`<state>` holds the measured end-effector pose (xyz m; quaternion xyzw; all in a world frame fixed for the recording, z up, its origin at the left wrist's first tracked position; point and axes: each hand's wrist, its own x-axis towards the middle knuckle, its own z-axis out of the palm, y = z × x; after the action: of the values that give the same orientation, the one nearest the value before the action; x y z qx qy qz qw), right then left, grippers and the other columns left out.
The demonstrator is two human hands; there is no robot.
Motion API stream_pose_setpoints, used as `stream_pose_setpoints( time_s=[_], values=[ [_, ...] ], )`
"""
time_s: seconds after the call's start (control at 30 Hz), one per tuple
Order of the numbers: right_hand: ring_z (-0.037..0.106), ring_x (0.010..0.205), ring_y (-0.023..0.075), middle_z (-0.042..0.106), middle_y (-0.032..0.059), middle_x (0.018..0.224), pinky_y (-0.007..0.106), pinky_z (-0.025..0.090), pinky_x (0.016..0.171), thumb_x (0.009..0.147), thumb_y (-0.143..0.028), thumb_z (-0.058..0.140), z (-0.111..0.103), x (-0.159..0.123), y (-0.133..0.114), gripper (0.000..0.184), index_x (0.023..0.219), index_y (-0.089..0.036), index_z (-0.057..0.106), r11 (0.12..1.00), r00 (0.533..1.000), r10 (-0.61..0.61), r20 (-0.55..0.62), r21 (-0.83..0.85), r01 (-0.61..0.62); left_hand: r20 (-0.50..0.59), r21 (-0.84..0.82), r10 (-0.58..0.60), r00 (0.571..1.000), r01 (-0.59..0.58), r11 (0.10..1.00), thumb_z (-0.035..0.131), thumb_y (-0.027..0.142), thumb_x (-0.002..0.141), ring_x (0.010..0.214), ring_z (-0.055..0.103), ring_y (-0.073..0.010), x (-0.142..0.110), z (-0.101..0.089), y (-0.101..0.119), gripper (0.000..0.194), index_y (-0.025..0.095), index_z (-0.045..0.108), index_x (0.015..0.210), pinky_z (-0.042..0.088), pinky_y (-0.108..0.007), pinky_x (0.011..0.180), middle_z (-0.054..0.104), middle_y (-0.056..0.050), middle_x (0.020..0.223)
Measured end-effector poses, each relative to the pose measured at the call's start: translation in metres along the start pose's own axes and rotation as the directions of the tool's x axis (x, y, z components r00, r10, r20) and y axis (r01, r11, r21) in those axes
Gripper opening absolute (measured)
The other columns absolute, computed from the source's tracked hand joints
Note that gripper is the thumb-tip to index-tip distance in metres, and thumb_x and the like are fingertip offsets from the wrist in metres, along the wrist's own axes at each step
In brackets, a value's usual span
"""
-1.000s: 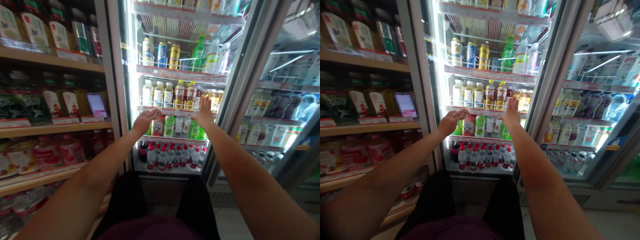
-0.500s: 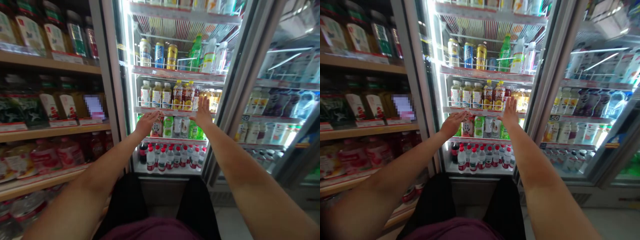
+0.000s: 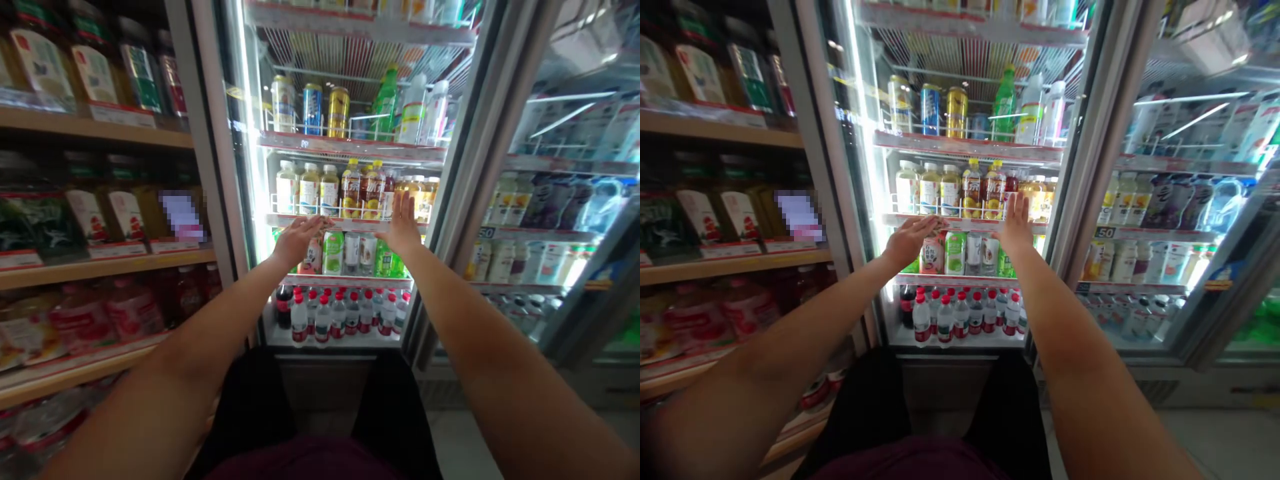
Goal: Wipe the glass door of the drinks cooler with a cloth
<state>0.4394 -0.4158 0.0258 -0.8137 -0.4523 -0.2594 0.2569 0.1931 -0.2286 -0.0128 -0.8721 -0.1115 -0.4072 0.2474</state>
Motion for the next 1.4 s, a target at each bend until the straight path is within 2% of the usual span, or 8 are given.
stream_pose_setpoints(
  time_s=[0.13,0.27,0.4,0.53,0.67,0.9,1.17,1.4],
  values=[
    [-0.014,0.163,0.0359,-0.015,0.0149,0.176,0.061,0.022,0.13,0.086,-0.033,0.085,-0.003,-0.002,-0.002,0.132,0.168,-0.015,-0.017,1.0,1.0,0.003,0.004,-0.002,-0.003,-0.05,0.0,-0.057,0.997,0.057,0.998,0.05,-0.003,0.095,0.132,0.056,-0.0306,0.008,0.001,0.003,0.059,0.013,0.056,0.152,0.049,-0.048,0.116,0.054,-0.008,0.157],
    [-0.016,0.162,0.0364,-0.019,0.0153,0.175,0.06,0.022,0.131,0.087,-0.036,0.085,-0.001,-0.002,0.0,0.137,0.165,-0.017,-0.026,0.999,1.0,-0.007,0.003,-0.032,0.007,0.008,-0.022,0.011,1.0,-0.011,1.0,0.055,-0.003,0.092,0.135,0.054,-0.0305,0.006,0.004,0.013,0.06,0.014,0.058,0.15,0.05,-0.046,0.116,0.054,-0.009,0.157],
    [-0.017,0.162,0.0343,-0.022,0.0145,0.175,0.058,0.022,0.131,0.088,-0.036,0.083,0.0,0.0,0.0,0.14,0.161,-0.018,-0.035,0.998,1.0,0.012,0.027,-0.055,-0.01,0.019,-0.045,0.049,0.999,-0.048,0.998,0.053,-0.002,0.094,0.134,0.055,-0.0287,0.013,0.001,0.015,0.058,0.016,0.06,0.149,0.05,-0.046,0.115,0.057,-0.008,0.154],
    [-0.017,0.162,0.0339,-0.02,0.0144,0.175,0.058,0.022,0.131,0.087,-0.035,0.084,-0.002,-0.002,-0.002,0.134,0.166,-0.016,-0.023,0.999,0.999,0.026,0.03,-0.031,-0.025,0.003,-0.051,-0.004,1.0,0.004,0.999,0.049,-0.002,0.095,0.132,0.055,-0.0303,0.02,0.003,0.018,0.057,0.012,0.058,0.15,0.05,-0.048,0.115,0.053,-0.009,0.157],
    [-0.015,0.163,0.0353,-0.018,0.0164,0.175,0.061,0.02,0.131,0.087,-0.035,0.083,-0.003,-0.004,-0.003,0.13,0.168,-0.012,-0.016,1.0,1.0,0.008,0.008,-0.024,-0.008,0.037,-0.076,0.039,0.999,-0.036,0.996,0.05,0.0,0.097,0.136,0.052,-0.0297,0.017,0.009,0.025,0.054,0.013,0.06,0.148,0.047,-0.049,0.118,0.053,-0.011,0.157],
    [-0.015,0.163,0.0339,-0.021,0.0138,0.175,0.061,0.021,0.131,0.086,-0.035,0.084,0.001,0.0,0.001,0.136,0.165,-0.017,-0.025,1.0,1.0,0.004,0.017,-0.019,-0.004,0.02,-0.09,0.02,1.0,-0.018,0.996,0.051,-0.003,0.095,0.134,0.053,-0.0298,0.026,0.009,0.023,0.058,0.012,0.057,0.151,0.049,-0.049,0.117,0.052,-0.011,0.158],
    [-0.012,0.164,0.0348,-0.017,0.0169,0.175,0.061,0.021,0.13,0.086,-0.032,0.085,0.0,-0.005,-0.002,0.132,0.168,-0.015,-0.018,1.0,1.0,-0.004,-0.015,-0.005,0.004,0.04,-0.103,0.083,0.996,-0.079,0.992,0.051,-0.002,0.096,0.138,0.051,-0.0286,0.029,0.016,0.029,0.055,0.012,0.059,0.149,0.05,-0.047,0.116,0.055,-0.011,0.155],
    [-0.014,0.163,0.0341,-0.018,0.0162,0.175,0.061,0.021,0.13,0.086,-0.031,0.085,-0.001,-0.004,-0.003,0.133,0.167,-0.016,-0.019,1.0,1.0,0.013,0.01,-0.022,-0.013,0.026,-0.092,0.054,0.998,-0.051,0.994,0.051,-0.004,0.092,0.135,0.053,-0.0298,0.033,0.015,0.031,0.061,0.011,0.056,0.152,0.049,-0.049,0.116,0.053,-0.014,0.156]
  ],
)
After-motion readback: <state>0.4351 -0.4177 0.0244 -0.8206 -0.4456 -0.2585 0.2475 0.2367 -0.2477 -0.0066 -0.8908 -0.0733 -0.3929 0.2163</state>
